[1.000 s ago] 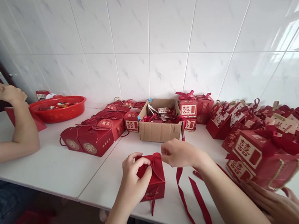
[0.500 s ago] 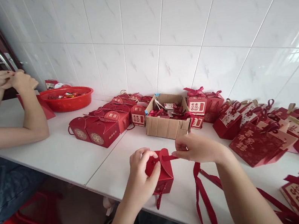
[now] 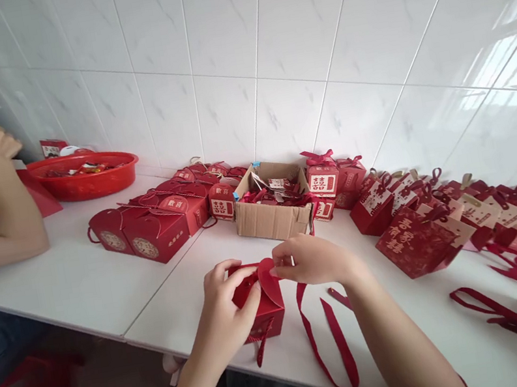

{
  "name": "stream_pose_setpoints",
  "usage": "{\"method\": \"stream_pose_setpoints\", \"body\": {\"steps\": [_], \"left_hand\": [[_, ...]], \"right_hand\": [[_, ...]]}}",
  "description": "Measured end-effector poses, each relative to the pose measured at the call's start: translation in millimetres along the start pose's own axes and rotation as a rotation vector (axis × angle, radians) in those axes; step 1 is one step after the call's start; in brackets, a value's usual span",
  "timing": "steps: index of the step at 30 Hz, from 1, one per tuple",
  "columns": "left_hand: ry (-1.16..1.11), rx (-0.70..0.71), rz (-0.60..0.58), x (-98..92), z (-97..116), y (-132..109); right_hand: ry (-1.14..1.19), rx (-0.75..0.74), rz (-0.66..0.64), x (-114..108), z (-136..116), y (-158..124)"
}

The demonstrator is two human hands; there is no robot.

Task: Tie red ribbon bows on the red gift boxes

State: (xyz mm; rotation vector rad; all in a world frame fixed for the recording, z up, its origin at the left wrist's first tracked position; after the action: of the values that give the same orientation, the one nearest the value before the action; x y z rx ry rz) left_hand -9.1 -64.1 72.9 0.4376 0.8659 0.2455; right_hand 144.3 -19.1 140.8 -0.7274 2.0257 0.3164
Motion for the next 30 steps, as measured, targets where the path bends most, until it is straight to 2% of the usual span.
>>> {"method": "stream_pose_setpoints", "body": {"steps": [18, 20, 23, 25, 27, 30], "left_hand": [[-0.004, -0.028, 0.020, -0.6, 8, 9], [-0.011, -0.015, 0.055, -6.4, 10, 12], [-0.008, 0.025, 0.125, -20.2, 20, 20], [-0.010, 0.062, 0.152, -29.4, 30, 27], [-0.038, 0.096, 0.150, -36.5, 38, 34], [-0.112, 0.118, 0.155, -46.2, 45, 44]], "right_hand": [[0.004, 0.032, -0.070, 4, 6, 1], [0.043, -0.030, 0.006, 0, 4, 2], [0.168, -0.212, 0.160, -7, -3, 3], [0.320, -0.327, 0.123, -5, -9, 5], [0.474, -0.414, 0.012, 0, -15, 6], [0.626, -0.473, -0.084, 3, -18, 8]]}}
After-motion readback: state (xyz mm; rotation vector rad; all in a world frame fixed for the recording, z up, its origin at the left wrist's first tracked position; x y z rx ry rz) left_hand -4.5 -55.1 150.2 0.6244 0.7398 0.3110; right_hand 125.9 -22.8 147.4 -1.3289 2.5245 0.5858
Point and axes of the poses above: each hand's wrist, its own y-axis towards the middle knuckle, its own x-axis out of the palm, z = x × y, the point moved 5 cm from there along y, towards the middle knuckle, and after that the axes turned 12 degrees about y, right-handed, at the moved point
